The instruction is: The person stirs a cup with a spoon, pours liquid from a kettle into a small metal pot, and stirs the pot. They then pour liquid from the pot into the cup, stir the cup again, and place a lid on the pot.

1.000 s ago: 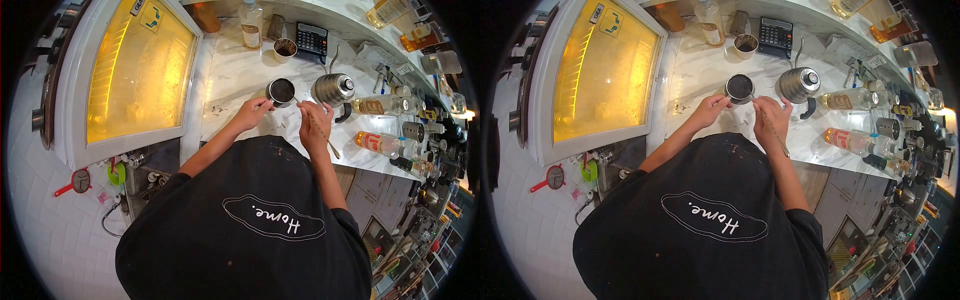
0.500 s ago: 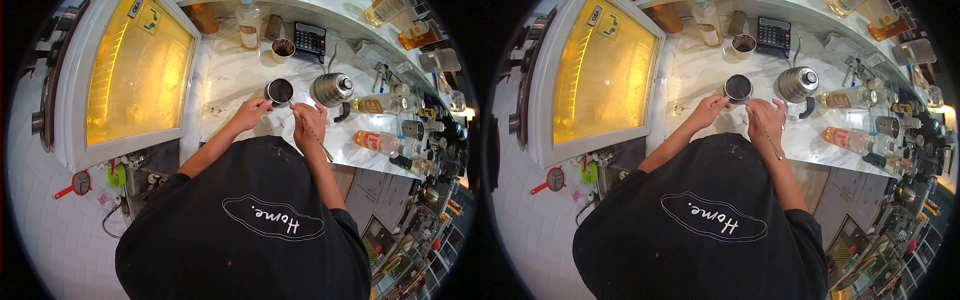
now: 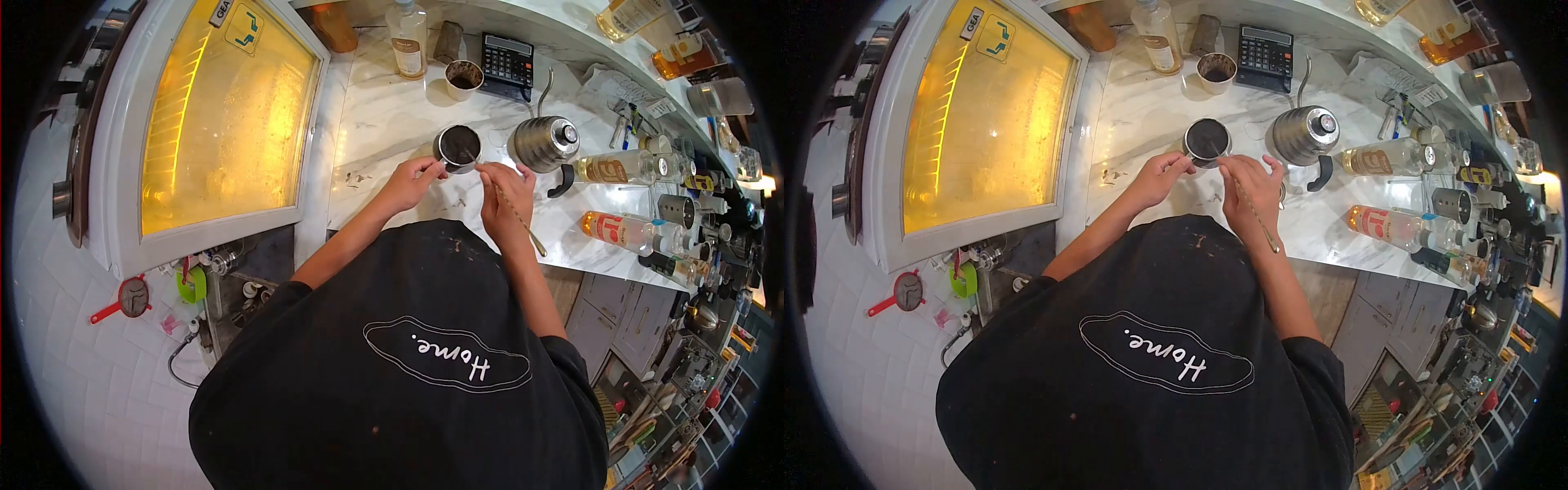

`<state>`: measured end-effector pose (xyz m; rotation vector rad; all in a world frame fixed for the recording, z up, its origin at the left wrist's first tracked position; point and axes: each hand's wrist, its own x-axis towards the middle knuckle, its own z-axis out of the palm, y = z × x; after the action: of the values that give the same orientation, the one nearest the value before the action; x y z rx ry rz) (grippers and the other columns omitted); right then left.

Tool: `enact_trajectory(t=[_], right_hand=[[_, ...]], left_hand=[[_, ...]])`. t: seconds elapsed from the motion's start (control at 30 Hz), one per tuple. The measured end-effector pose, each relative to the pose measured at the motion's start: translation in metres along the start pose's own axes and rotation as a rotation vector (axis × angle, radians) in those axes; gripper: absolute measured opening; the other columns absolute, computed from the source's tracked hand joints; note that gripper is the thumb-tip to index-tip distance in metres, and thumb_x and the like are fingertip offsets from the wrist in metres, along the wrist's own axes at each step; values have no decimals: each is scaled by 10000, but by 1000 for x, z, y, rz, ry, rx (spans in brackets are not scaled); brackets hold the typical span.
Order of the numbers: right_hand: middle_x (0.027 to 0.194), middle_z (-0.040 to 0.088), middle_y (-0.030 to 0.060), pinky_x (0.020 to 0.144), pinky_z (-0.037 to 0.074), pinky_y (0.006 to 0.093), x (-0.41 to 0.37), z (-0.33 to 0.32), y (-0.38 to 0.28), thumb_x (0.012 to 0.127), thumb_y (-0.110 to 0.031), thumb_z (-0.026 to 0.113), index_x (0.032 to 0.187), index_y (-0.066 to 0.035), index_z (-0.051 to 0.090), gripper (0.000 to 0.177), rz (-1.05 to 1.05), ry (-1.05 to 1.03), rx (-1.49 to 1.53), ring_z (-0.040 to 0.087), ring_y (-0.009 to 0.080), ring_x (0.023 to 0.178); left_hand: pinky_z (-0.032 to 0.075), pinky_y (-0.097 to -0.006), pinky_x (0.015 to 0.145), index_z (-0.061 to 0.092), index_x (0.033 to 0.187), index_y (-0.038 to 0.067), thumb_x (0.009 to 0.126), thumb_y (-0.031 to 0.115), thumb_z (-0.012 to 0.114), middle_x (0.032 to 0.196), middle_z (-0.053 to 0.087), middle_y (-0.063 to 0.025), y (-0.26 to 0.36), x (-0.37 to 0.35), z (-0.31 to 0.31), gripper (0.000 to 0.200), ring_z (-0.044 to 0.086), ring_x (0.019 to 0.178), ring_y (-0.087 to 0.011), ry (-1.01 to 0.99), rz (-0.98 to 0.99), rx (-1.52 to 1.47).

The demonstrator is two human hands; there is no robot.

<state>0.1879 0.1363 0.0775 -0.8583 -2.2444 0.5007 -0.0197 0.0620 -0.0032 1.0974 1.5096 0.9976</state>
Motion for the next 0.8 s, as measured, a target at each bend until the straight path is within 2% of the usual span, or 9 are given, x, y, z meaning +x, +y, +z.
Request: enact_trajectory(t=[0.17,0.33,0.57,0.8], right_hand=[[1018,740,48,1032,376,473,-1,-4,8,980,-68,648,1056,-90,700,95,58,43,-16,698,214,1016],[1017,739,39,1016,387,483,-7,0,1,956,-44,667,1099,-99,678,154,-28,-31,21,699,216,1010],[1017,741,54,1031,385,466,-1,-5,13,977,-66,652,1075,-103,699,115,70,20,-9,698,220,1009],[1016,741,42,1017,391,458,0,-1,3,969,-62,660,1086,-99,684,124,-23,-12,32,698,203,1008]], left_hand=[[472,-341,961,719,1005,8,1075,338,516,996,728,-66,1,0,0,394,637,995,-162,11,-7,-3],[471,-341,966,717,1000,10,1076,344,520,990,724,-64,-1,1,0,394,633,1000,-161,1,-2,-27],[470,-340,967,721,1008,13,1074,339,526,989,727,-60,2,-1,0,385,635,1005,-159,3,-6,-28],[474,-342,962,726,1019,8,1069,340,533,999,733,-67,0,0,0,388,639,1003,-164,4,-8,-4]])
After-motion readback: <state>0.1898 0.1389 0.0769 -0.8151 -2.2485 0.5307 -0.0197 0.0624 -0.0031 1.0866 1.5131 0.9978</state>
